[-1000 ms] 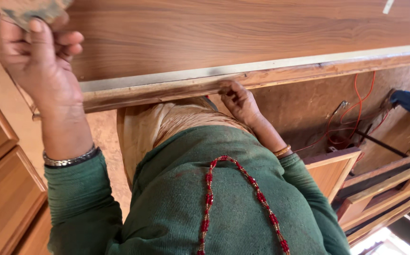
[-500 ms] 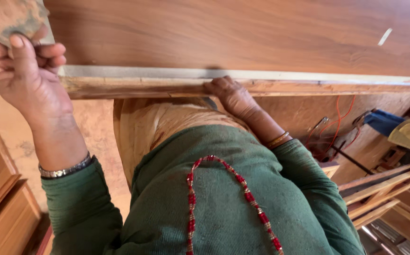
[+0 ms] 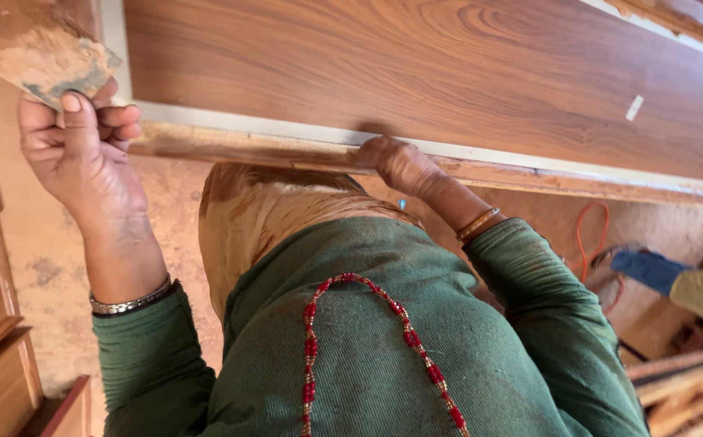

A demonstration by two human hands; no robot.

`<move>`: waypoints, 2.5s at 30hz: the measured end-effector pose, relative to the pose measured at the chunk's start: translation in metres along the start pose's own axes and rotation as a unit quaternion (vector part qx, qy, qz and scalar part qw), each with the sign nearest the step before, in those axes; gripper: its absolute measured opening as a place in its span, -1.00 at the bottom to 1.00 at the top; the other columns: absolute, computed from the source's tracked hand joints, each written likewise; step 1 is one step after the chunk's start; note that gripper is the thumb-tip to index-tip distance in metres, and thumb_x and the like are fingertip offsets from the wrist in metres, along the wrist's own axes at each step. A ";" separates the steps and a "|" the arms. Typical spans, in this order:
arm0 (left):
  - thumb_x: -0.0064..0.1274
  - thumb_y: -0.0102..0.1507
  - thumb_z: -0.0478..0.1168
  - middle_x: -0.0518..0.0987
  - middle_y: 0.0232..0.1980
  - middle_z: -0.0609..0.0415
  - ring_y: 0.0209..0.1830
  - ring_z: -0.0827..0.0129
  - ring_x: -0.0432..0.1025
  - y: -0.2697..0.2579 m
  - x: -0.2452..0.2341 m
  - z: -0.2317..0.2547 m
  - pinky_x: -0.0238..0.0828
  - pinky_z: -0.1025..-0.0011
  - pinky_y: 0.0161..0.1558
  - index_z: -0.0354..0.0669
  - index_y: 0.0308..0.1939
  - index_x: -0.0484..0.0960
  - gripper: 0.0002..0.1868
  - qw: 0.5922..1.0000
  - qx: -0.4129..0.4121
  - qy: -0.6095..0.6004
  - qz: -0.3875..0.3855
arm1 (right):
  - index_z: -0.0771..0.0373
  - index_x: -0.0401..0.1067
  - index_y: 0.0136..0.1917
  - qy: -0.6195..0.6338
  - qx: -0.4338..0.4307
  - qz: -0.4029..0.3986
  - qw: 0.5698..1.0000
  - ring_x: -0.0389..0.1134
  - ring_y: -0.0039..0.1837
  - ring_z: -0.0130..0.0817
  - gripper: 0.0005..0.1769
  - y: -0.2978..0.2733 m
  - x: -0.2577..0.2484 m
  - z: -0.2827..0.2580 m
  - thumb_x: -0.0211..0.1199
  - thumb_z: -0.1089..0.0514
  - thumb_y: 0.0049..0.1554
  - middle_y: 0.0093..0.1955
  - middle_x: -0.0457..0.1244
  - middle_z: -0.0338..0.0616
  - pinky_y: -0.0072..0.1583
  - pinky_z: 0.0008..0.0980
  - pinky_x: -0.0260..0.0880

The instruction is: The person smooths the edges of a wooden panel with a small block, then mixes a brown paste in a bucket by hand while another person pours water into it. The person continues mixing the paste thoroughly.

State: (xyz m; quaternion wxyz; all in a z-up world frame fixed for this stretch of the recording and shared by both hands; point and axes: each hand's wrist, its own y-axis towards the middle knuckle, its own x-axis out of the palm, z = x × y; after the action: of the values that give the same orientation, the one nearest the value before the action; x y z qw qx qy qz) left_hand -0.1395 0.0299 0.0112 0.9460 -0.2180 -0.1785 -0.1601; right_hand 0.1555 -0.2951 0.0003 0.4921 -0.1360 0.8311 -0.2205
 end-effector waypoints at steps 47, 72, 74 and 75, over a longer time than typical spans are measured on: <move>0.16 0.60 -0.21 0.69 -0.02 -0.23 -0.21 0.23 0.64 0.009 -0.180 0.100 0.57 0.41 -0.23 -0.29 0.22 0.52 -0.76 0.984 0.032 -0.049 0.167 | -0.02 0.24 0.51 -0.188 -0.234 -0.002 0.954 0.36 0.07 -0.15 -0.38 0.260 -0.029 -0.183 0.21 0.17 0.19 0.06 0.25 -0.09 0.01 -0.23 0.50; 0.11 0.61 -0.24 0.65 -0.01 -0.23 -0.23 0.24 0.61 0.076 -0.212 0.112 0.52 0.45 -0.24 -0.34 0.32 0.45 -0.70 0.993 -0.018 -0.067 0.097 | -0.07 0.39 0.43 -0.049 -0.122 -0.010 0.991 0.34 0.22 -0.11 -0.35 0.248 -0.015 -0.192 0.15 0.38 0.12 0.22 0.27 -0.12 0.16 -0.14 0.49; 0.10 0.61 -0.24 0.66 0.00 -0.24 -0.25 0.25 0.61 0.077 -0.208 0.116 0.51 0.45 -0.24 -0.36 0.30 0.47 -0.72 0.994 -0.020 -0.067 0.090 | -0.15 0.44 0.38 0.058 -0.032 -0.016 0.998 0.33 0.28 -0.13 -0.39 0.245 -0.015 -0.190 0.11 0.40 0.17 0.25 0.28 -0.14 0.17 -0.12 0.46; 0.12 0.61 -0.22 0.68 0.02 -0.25 -0.24 0.27 0.61 0.074 -0.206 0.118 0.51 0.47 -0.24 -0.33 0.30 0.47 -0.72 0.994 -0.016 -0.072 0.082 | -0.12 0.44 0.38 0.044 -0.030 -0.013 0.998 0.30 0.29 -0.10 -0.38 0.245 -0.012 -0.189 0.12 0.39 0.14 0.24 0.27 -0.12 0.19 -0.11 0.43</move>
State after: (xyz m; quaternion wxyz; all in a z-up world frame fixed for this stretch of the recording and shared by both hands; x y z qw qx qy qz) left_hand -0.3248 0.1951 0.0004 0.9372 -0.2576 -0.2248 -0.0691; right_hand -0.0067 -0.0339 -0.0336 0.4479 -0.1515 0.8565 -0.2071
